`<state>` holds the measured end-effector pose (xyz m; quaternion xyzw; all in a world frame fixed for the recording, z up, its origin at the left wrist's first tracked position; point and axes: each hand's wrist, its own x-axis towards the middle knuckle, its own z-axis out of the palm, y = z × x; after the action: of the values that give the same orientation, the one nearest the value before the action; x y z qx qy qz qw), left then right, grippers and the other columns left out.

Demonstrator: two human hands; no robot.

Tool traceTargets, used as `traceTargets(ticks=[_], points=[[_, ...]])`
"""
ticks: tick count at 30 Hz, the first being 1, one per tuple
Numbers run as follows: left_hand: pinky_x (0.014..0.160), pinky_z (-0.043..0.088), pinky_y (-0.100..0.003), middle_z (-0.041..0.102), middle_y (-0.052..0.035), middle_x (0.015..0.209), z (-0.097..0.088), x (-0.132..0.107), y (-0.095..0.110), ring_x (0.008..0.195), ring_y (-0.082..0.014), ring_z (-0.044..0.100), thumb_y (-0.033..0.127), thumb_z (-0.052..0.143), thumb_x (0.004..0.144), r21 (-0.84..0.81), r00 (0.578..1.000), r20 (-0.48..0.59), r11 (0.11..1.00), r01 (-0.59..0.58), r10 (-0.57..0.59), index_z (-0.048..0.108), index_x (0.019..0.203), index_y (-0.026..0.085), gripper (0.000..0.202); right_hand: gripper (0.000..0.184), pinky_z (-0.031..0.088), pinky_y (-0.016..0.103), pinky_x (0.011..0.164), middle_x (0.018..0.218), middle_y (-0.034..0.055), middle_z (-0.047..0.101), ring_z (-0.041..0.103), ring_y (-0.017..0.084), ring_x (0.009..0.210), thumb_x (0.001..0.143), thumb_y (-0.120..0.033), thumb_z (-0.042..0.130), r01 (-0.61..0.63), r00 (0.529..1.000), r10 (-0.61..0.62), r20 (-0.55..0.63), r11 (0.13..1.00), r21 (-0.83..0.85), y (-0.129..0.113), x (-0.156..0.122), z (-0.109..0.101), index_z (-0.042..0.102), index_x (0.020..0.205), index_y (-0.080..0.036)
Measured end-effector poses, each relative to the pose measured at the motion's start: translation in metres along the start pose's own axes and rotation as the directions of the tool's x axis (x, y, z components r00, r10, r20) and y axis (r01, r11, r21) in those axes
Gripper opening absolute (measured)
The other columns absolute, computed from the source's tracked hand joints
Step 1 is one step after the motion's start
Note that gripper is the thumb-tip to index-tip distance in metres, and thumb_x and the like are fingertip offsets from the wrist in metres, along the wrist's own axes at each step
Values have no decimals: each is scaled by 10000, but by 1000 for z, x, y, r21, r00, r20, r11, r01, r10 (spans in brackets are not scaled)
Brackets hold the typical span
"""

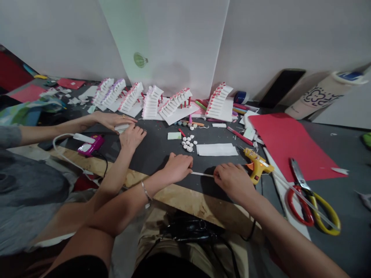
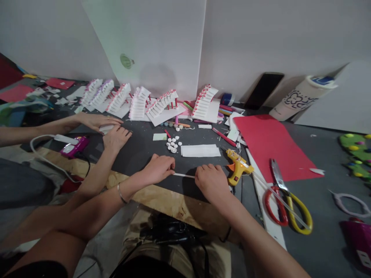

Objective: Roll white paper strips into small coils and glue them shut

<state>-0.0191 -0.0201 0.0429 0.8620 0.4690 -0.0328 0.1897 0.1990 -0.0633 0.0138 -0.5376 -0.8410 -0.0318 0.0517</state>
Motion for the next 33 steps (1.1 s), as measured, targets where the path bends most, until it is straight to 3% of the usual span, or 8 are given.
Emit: traceTargets(ticks=[3, 6, 11, 15, 21, 27, 30, 33], points=[[760, 342, -338, 653, -46, 938, 1, -3, 3, 905, -220, 595, 174, 540, 906, 36, 1000, 6, 999, -30, 29, 607, 897, 178, 68, 89, 252, 336, 671, 697, 34, 661, 547, 194, 679, 866, -158, 567, 3, 999, -3, -42, 1000, 18, -2, -3, 0, 620, 799, -184], [748, 382, -336, 636, -73, 950, 6, -6, 7, 914, -227, 586, 170, 494, 921, 101, 999, -6, 994, -48, 49, 605, 869, 159, 122, 163, 264, 334, 688, 678, 43, 619, 524, 195, 698, 883, -139, 534, 43, 989, -49, -139, 998, -44, -5, -8, 5, 594, 738, -184], [739, 429, -334, 613, -96, 912, 17, -4, 11, 901, -233, 568, 109, 528, 848, 160, 995, -58, 985, -67, 77, 563, 824, 138, 52, 190, 290, 325, 675, 662, 57, 577, 489, 210, 692, 857, -89, 516, 68, 970, -86, -226, 994, -86, -6, -12, 14, 561, 697, -182], [730, 434, -307, 601, -66, 855, 23, -5, 9, 824, -194, 560, 38, 493, 798, 20, 987, -126, 995, -97, 98, 502, 799, 164, 126, 209, 311, 319, 659, 628, 30, 551, 486, 189, 632, 878, -68, 475, 110, 961, -107, -256, 994, -4, -1, -14, 12, 531, 716, -189], [555, 356, -255, 540, 25, 683, 27, -8, 10, 589, -137, 501, 120, 471, 787, -348, 987, -155, 937, -14, -42, 439, 823, 212, 104, 216, 344, 320, 663, 653, 28, 549, 499, 189, 638, 889, -63, 438, 174, 941, -157, -301, 984, 31, 1, -15, -4, 490, 736, -206], [616, 401, -294, 624, -7, 735, 34, -10, 22, 640, -188, 591, 172, 414, 840, -308, 974, -168, 947, 95, -152, 491, 999, 208, 180, 192, 354, 325, 658, 663, 21, 517, 502, 200, 653, 875, -59, 465, 195, 937, -174, -304, 980, 38, 5, -16, -2, 460, 754, -208], [670, 430, -311, 675, -23, 782, 32, -12, 26, 724, -221, 643, 243, 399, 903, -311, 976, -180, 948, 64, -125, 509, 1130, 200, 256, 194, 350, 326, 650, 669, 21, 510, 493, 200, 645, 877, -63, 462, 204, 932, -183, -312, 978, 39, 10, -14, -3, 447, 756, -213], [692, 441, -295, 714, -30, 840, 29, -11, 25, 791, -221, 663, 405, 412, 946, -384, 975, -203, 923, 5, -90, 583, 1133, 228, 309, 194, 342, 327, 645, 676, 23, 510, 489, 202, 649, 883, -69, 452, 209, 931, -185, -314, 977, 44, 11, -12, -9, 445, 758, -217]])
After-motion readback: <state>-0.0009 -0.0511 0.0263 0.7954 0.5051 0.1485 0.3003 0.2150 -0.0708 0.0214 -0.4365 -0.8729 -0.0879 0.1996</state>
